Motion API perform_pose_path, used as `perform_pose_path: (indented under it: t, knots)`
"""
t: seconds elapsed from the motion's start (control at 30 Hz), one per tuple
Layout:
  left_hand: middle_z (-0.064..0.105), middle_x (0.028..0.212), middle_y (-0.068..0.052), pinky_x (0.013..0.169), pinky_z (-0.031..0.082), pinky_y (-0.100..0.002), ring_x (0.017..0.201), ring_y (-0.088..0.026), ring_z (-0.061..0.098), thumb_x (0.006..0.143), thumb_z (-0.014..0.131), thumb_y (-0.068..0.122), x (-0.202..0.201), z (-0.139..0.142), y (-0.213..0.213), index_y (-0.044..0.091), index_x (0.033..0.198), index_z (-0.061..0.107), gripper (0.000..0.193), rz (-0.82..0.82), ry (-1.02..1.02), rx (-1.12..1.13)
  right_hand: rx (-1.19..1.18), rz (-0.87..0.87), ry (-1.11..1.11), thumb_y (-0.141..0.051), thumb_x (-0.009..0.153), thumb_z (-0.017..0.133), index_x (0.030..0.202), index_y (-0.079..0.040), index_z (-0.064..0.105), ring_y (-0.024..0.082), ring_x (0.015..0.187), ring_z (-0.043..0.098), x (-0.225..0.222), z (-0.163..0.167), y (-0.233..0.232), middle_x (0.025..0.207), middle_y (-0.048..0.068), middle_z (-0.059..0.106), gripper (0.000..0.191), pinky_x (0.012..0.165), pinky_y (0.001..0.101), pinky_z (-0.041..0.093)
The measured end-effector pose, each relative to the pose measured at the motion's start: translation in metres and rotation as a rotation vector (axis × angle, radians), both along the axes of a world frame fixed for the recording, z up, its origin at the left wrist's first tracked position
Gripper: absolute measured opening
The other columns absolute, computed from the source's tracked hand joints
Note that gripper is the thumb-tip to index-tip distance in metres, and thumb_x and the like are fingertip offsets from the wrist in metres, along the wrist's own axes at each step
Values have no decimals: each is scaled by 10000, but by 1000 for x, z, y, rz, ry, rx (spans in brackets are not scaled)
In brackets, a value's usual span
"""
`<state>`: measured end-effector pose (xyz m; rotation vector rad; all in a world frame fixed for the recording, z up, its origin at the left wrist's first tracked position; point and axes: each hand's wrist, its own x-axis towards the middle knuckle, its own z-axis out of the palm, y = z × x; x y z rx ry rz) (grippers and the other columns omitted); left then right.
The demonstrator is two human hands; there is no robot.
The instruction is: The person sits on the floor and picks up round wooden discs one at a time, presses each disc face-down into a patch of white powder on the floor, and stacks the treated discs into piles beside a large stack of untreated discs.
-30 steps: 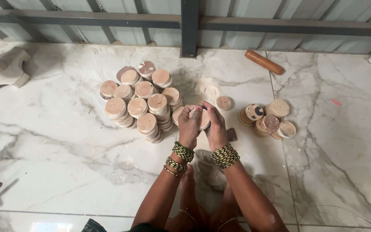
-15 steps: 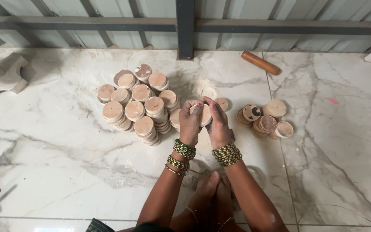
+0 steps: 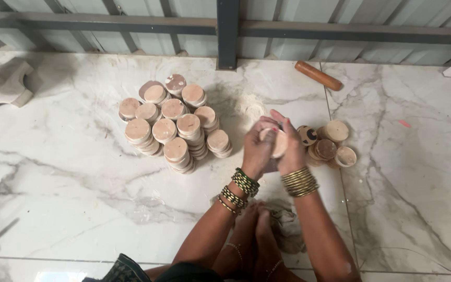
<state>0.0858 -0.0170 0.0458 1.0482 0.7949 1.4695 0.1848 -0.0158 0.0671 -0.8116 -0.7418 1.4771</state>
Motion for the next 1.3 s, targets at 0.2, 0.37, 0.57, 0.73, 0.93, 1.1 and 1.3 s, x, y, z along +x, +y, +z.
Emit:
perform_pose_path:
  t: [0.2,0.37,0.57,0.73,0.93,1.1,1.3]
  knots:
    - [681,942,-21,755,516,-246,854,-75,604,974,606,54,-31,-40,8,40,973,636,33,296,28,-14,235,-150,-639,-355,1105,407,1441,-6,546,220,1282,607,-49,-42,0,1408,171,638,504,1087,324,466]
    - [632,855,-64,584,424,-308,704,-155,528,1003,617,123,-65,-58,18,48,999,618,75,355,-80,-397,256,-191,-729,-345,1039,529,1363,31,625,244,1219,656,-69,-59,5,1334,186,708,506,1057,336,501]
    - [684,956,-36,765,536,-258,859,-100,623,980,649,89,-63,-52,21,16,1018,631,85,395,61,-26,488,-321,-771,-390,1136,450,1539,78,405,293,1427,448,-89,-60,-10,1546,242,469,619,1155,361,351]
    - [680,967,-17,734,502,-239,830,-82,584,967,600,57,-34,-38,1,40,1089,642,130,152,-15,-71,261,-99,-586,-378,1063,472,1446,13,551,260,1259,624,-45,-34,17,1395,190,650,553,1047,335,496]
    - [667,966,-14,746,515,-220,852,-63,594,979,626,36,-21,-47,3,36,1046,636,68,261,49,8,344,-391,-738,-281,1095,459,1458,-1,539,262,1306,615,-55,-26,-11,1440,175,618,465,1100,354,472]
    - [559,816,-111,512,326,-318,617,-179,420,1049,635,72,-53,-63,29,34,1107,654,71,333,-152,-381,438,-256,-914,-294,1057,510,1478,-7,518,314,1371,521,-74,-24,-30,1466,200,544,509,1129,392,414]
    - [657,1024,-31,792,515,-220,913,-56,585,999,628,14,-33,-61,10,36,1082,622,86,203,-27,103,538,-358,-1094,-317,1028,565,1439,15,587,301,1289,538,-55,-14,-4,1373,188,547,528,1118,385,417]
